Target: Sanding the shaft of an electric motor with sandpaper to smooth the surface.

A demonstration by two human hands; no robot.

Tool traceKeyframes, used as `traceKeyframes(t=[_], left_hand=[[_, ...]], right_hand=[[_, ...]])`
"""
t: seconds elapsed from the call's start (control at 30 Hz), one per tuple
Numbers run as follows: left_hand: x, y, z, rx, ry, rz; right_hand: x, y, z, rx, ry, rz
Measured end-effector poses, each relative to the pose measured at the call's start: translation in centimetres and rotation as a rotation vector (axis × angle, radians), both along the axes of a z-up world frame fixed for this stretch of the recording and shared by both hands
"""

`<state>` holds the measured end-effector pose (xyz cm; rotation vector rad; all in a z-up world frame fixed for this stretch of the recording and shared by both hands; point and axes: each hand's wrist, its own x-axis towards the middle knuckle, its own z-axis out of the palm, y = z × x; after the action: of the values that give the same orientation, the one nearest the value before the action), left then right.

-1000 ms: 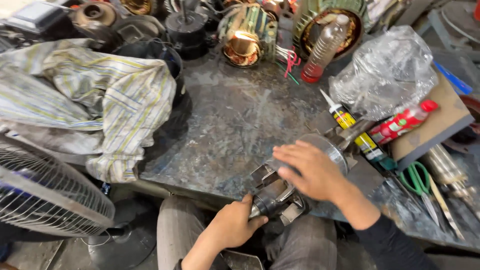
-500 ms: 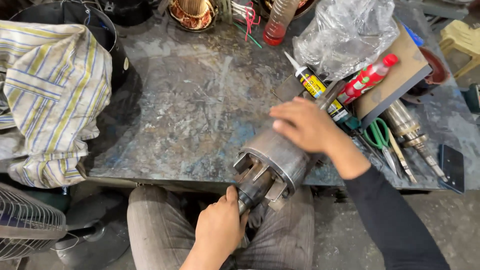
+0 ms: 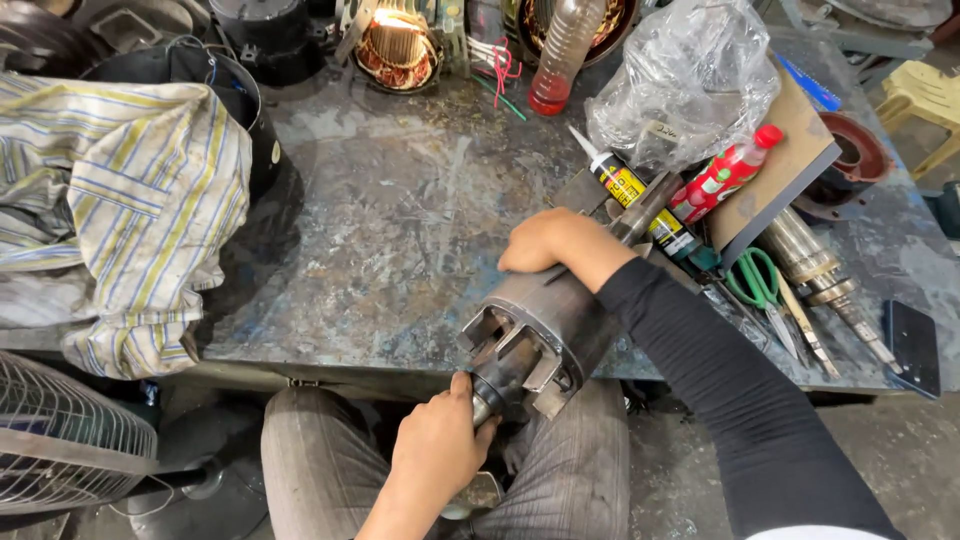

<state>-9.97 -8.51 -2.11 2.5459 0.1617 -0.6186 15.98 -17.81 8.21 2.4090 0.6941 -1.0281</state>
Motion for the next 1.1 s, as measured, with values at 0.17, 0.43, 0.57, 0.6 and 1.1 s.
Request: traceKeyframes(t=[0.17,0.43,0.57,0.6,1.1], left_hand=[[0.2,0.3,0.5,-0.033,0.025,-0.002],[0.0,0.3,1.3,-0.016,0.051,-0.029],[0.1,0.5,0.3,-0.031,0.043,0.004],[0.0,0.6,-0.1,-0.03,0.023,0.022],[0.6,1.1,0.5,0.024,0.087,0.045]], right_hand=[[-6.4,1.4,1.6,0.239,0.178,0.153],[-1.2,-6.2,0.9,0.449,-0.183,-0.158],[-9.9,-5.4,0.7,0.935,-0.306,0.158],[-12.5,-5.4,0.1,1.195,-0.369,0.311],[-11.7,-12.4,-7.4,1.63,-0.673,0.479]])
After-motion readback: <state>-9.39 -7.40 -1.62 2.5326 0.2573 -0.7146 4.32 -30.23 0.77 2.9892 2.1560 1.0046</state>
